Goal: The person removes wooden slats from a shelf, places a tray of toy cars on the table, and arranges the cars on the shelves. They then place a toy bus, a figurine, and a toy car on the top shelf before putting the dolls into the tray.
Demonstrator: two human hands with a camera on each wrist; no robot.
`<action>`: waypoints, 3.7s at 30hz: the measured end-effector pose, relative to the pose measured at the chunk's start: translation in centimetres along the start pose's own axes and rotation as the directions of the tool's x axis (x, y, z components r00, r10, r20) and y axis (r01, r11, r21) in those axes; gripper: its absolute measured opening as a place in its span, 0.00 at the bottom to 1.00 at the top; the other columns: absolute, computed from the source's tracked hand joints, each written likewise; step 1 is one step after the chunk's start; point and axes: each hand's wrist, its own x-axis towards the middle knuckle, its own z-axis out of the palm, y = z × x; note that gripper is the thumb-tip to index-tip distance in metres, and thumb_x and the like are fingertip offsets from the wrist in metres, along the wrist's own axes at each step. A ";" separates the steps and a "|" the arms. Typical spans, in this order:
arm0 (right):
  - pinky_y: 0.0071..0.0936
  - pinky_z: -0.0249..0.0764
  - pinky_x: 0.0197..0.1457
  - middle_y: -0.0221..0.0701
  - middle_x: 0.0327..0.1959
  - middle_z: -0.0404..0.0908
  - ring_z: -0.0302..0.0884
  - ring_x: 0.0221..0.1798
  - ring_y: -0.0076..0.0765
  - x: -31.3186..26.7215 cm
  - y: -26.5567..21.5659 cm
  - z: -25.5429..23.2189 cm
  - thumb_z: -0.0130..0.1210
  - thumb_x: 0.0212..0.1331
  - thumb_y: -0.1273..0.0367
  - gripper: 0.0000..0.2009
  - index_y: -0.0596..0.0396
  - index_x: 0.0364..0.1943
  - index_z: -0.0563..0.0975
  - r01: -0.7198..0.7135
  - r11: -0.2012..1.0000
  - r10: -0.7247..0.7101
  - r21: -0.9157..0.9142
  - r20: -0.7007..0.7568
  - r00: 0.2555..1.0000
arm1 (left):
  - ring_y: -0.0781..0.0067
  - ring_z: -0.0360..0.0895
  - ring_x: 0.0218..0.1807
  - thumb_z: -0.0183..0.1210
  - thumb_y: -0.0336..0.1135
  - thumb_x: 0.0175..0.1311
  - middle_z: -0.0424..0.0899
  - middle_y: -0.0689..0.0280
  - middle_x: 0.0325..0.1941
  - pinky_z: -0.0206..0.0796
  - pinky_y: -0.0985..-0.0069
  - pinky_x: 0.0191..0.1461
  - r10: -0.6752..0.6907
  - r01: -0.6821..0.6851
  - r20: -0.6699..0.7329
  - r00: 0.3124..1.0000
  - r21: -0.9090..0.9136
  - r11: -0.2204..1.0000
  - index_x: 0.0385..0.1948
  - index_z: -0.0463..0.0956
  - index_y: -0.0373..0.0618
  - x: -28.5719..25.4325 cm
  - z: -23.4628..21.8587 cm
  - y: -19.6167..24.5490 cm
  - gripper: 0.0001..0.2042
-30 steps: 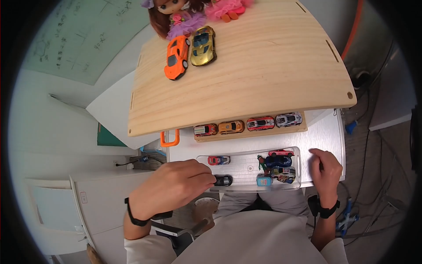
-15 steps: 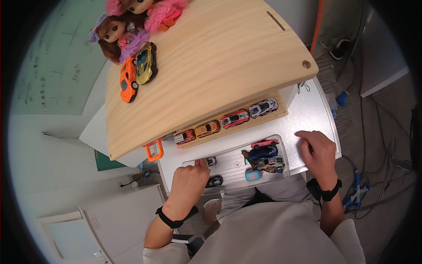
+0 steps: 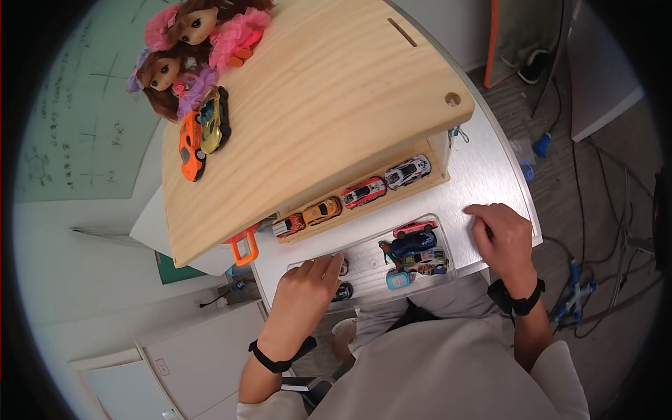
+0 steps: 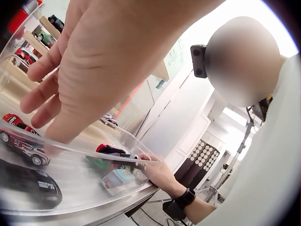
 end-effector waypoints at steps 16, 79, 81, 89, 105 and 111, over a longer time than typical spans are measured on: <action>0.33 0.75 0.30 0.35 0.25 0.82 0.80 0.26 0.37 0.0 0.0 0.1 0.61 0.54 0.81 0.09 0.57 0.38 0.85 -0.007 1.000 0.007 0.009 -0.011 1.000 | 0.57 0.85 0.49 0.72 0.31 0.55 0.85 0.57 0.52 0.79 0.67 0.50 0.062 -0.123 -0.144 0.988 -0.464 0.877 0.51 0.82 0.41 0.7 -2.5 1.1 0.20; 0.28 0.82 0.48 0.51 0.63 0.76 0.81 0.50 0.32 -0.1 -13.2 0.3 0.80 0.45 0.69 0.34 0.63 0.58 0.74 -0.239 0.722 -0.091 0.650 0.431 0.898 | 0.72 0.82 0.47 0.65 0.35 0.61 0.80 0.65 0.52 0.77 0.75 0.48 -0.096 -0.305 -0.883 0.460 -0.259 0.916 0.53 0.81 0.45 -2.4 4.6 4.1 0.18; 0.29 0.82 0.49 0.51 0.63 0.76 0.81 0.50 0.34 0.3 -13.0 -0.7 0.80 0.44 0.68 0.35 0.63 0.58 0.74 -0.186 0.725 -0.134 0.663 0.401 0.906 | 0.72 0.82 0.46 0.67 0.39 0.62 0.80 0.66 0.52 0.77 0.76 0.47 -0.136 -0.327 -0.906 0.401 -0.281 0.902 0.54 0.81 0.46 -3.4 4.3 3.6 0.19; 0.37 0.75 0.63 0.50 0.59 0.75 0.79 0.58 0.41 3.2 -11.3 -7.9 0.79 0.49 0.54 0.36 0.54 0.56 0.70 0.315 0.817 -0.321 0.482 -0.073 0.944 | 0.67 0.80 0.35 0.73 0.32 0.54 0.81 0.57 0.44 0.73 0.74 0.36 -0.517 -0.095 -0.817 0.255 -0.553 0.827 0.50 0.81 0.39 -8.7 8.3 -2.9 0.21; 0.29 0.78 0.39 0.32 0.54 0.85 0.81 0.43 0.33 23.4 -18.7 -8.7 0.76 0.51 0.65 0.26 0.54 0.55 0.80 0.557 0.830 -0.539 0.037 0.312 0.782 | 0.90 0.65 0.30 0.55 0.27 0.77 0.72 0.76 0.34 0.57 0.87 0.32 -0.939 -0.229 -0.176 0.296 -0.967 0.109 0.58 0.76 0.37 -8.1 14.5 -3.4 0.12; 0.38 0.77 0.50 0.37 0.48 0.84 0.80 0.47 0.42 25.4 -18.7 -7.7 0.68 0.58 0.58 0.24 0.53 0.57 0.80 0.563 0.826 -0.527 0.022 0.383 0.759 | 0.89 0.66 0.29 0.55 0.27 0.77 0.74 0.73 0.34 0.60 0.86 0.31 -0.926 -0.235 -0.168 0.337 -0.968 0.091 0.58 0.75 0.36 -8.0 14.4 -3.4 0.12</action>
